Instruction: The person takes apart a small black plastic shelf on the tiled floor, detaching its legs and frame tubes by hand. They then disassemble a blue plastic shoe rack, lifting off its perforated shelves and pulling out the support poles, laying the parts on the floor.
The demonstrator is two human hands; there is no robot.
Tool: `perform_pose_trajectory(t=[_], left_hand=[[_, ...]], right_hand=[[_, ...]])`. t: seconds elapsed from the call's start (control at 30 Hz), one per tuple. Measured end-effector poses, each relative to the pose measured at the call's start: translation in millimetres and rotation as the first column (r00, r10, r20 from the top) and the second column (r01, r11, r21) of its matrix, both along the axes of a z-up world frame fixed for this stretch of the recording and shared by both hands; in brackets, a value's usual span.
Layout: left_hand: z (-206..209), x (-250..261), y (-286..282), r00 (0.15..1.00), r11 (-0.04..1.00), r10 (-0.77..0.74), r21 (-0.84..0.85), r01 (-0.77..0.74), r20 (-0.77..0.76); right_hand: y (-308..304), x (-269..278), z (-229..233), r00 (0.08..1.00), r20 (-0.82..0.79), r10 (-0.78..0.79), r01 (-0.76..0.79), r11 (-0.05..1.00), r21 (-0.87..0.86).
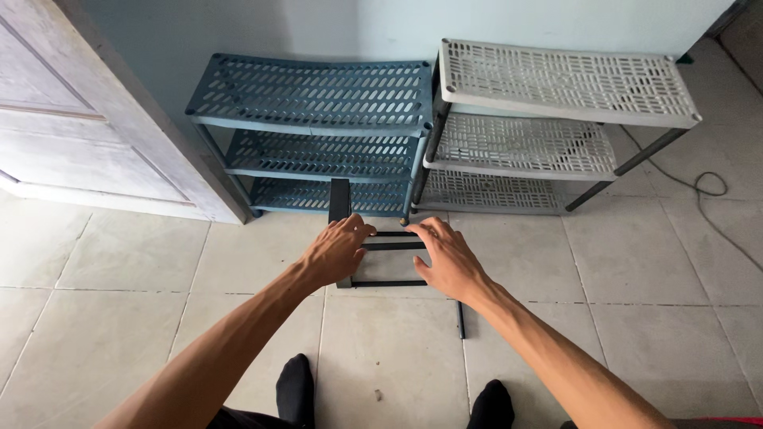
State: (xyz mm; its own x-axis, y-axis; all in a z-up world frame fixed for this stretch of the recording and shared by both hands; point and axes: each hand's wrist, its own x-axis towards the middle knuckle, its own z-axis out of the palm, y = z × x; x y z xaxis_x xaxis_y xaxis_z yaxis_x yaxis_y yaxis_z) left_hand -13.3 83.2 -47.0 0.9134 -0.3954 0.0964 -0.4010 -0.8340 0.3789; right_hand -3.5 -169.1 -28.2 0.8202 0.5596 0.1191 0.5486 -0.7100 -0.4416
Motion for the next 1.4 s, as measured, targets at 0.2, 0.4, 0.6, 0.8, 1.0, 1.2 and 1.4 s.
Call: perform_pose_trajectory(t=[0.2, 0.4, 0.6, 0.8, 1.0, 1.2, 1.4], left_hand=[[-9.3, 3.5, 20.3, 0.996, 0.996, 0.071, 0.056, -0.069, -0.045], [-33.5, 6.9, 36.5, 0.995, 0.995, 0.097, 0.006, -0.097, 0.009], [-55.9, 12.4, 36.5, 0.995, 0.995, 0.099, 0.017, -0.098, -0.018], [-58.7, 20.8, 37.4, 0.985, 0.989, 0.146, 0.006, -0.146, -0.095], [-62.0, 23.6, 42.4, 0.993, 0.993, 0.115, -0.014, -0.115, -0.033], [-64.6, 24.7, 40.8, 0.99, 0.992, 0.125, -0.02, -0.127, -0.068], [-63.7, 22.3, 42.2, 0.995, 0.996, 0.089, -0.004, -0.089, -0.045]], right_hand=[[22.6, 11.4, -31.8, 0.996, -0.069, 0.048, -0.053, 0.996, -0.078], [51.7, 25.8, -45.7, 0.992, -0.089, 0.095, -0.104, 0.988, -0.111], [73.0, 29.4, -53.0, 0.998, -0.057, 0.036, -0.039, 0.998, -0.05], [83.6, 38.7, -70.7, 0.978, -0.203, -0.045, 0.043, 0.999, -0.01], [87.0, 47.5, -94.6, 0.969, -0.245, -0.018, 0.026, 0.999, 0.027], [79.7, 53.8, -109.9, 0.929, -0.355, 0.102, -0.023, 0.975, 0.219], [77.9, 60.9, -107.3, 0.959, -0.252, 0.129, -0.109, 0.99, 0.089]])
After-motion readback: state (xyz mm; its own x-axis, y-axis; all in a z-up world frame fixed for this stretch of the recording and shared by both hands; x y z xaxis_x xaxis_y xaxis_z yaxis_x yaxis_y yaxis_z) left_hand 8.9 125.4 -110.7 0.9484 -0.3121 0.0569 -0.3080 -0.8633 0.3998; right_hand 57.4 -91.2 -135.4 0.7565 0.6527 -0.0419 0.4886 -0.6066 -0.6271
